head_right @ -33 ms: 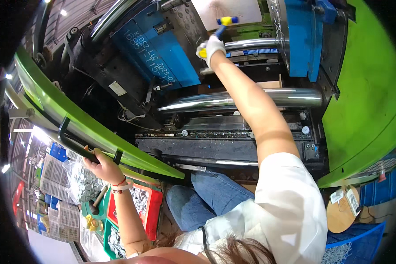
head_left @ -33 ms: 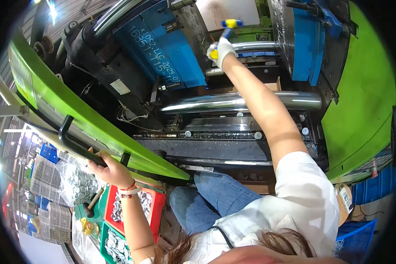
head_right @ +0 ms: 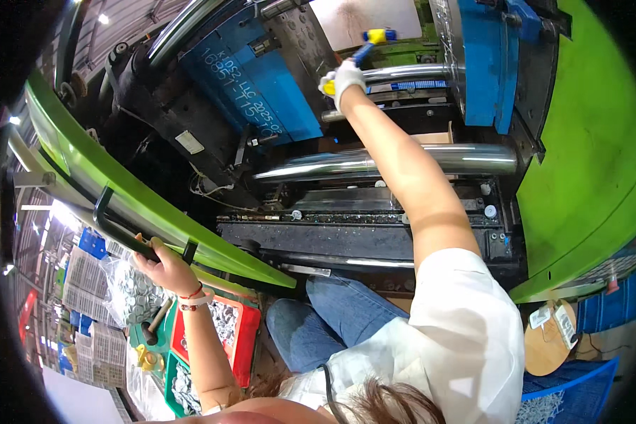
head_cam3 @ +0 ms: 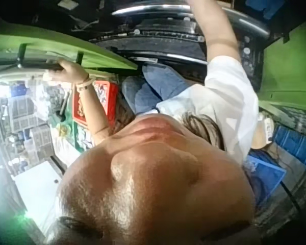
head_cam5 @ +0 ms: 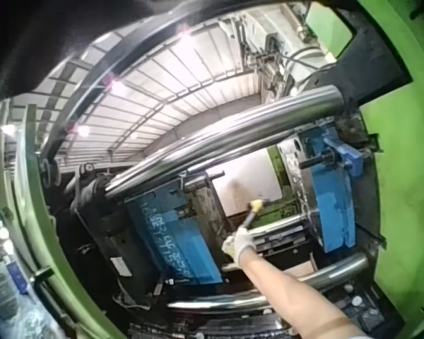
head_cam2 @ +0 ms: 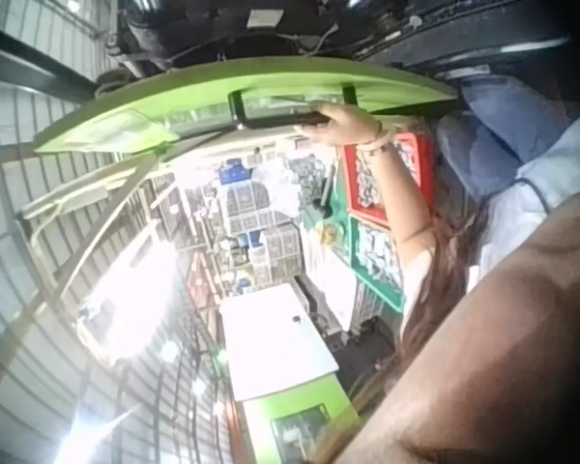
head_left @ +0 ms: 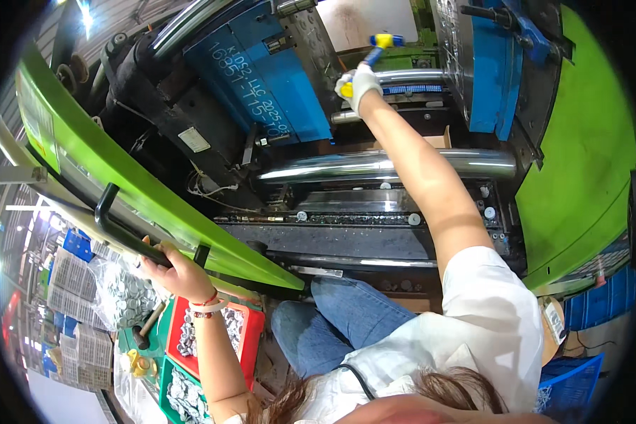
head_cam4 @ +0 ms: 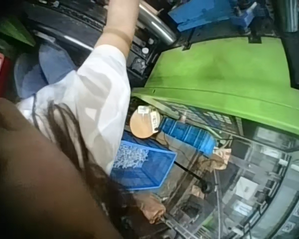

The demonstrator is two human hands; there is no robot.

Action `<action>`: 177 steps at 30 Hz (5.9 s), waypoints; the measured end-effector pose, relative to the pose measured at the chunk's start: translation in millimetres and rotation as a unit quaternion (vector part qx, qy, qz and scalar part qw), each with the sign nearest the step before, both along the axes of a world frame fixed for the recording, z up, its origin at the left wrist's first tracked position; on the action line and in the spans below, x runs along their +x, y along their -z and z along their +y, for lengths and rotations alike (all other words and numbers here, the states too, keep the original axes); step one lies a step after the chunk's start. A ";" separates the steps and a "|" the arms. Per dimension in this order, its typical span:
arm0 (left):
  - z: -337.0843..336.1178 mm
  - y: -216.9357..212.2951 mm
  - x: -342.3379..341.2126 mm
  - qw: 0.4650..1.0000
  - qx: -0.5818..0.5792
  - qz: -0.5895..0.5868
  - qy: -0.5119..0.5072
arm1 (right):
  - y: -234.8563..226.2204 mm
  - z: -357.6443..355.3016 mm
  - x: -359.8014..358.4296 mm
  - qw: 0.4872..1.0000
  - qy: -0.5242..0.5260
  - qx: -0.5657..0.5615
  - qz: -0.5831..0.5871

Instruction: Inspecting and processing plastic components at a manual assembly station including interaction with molding machinery.

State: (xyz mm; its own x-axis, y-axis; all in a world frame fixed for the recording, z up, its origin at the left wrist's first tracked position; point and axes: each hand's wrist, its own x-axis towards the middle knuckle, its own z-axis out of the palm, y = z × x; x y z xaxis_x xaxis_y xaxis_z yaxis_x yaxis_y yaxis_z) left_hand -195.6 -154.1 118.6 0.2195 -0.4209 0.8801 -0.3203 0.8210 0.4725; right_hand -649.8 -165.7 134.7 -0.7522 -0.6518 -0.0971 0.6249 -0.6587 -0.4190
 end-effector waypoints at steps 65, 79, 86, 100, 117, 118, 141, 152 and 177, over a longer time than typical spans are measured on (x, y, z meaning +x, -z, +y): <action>302.3 -9.5 -133.5 0.794 0.026 -0.301 0.527 | 525.6 840.7 160.1 0.313 -0.017 0.949 0.023; 353.5 -15.5 -193.1 0.567 0.054 -0.329 0.754 | 514.6 674.7 232.9 0.408 0.107 0.786 0.452; 326.3 27.9 -132.9 0.655 0.120 -0.312 0.677 | 485.2 494.5 203.0 0.541 -0.093 0.664 0.507; 179.0 202.6 104.1 0.865 0.265 -0.418 0.083 | 545.0 424.2 183.2 0.403 -0.316 0.553 0.657; 429.4 459.6 195.7 0.514 0.851 -0.051 0.095 | 530.8 379.4 206.5 0.324 -0.486 0.474 0.659; 427.3 455.1 194.3 0.512 0.853 -0.047 0.094 | 530.0 377.5 205.7 0.318 -0.491 0.472 0.659; 400.0 427.3 240.3 0.477 0.869 -0.019 0.128 | 465.8 404.8 184.6 0.212 -0.535 0.522 0.630; 374.3 434.8 236.7 0.507 0.851 0.018 0.134 | 450.4 424.9 188.2 0.192 -0.553 0.516 0.625; 203.8 259.3 178.2 0.891 0.287 -0.344 -0.071 | 623.7 272.2 135.5 0.300 -0.372 0.645 0.597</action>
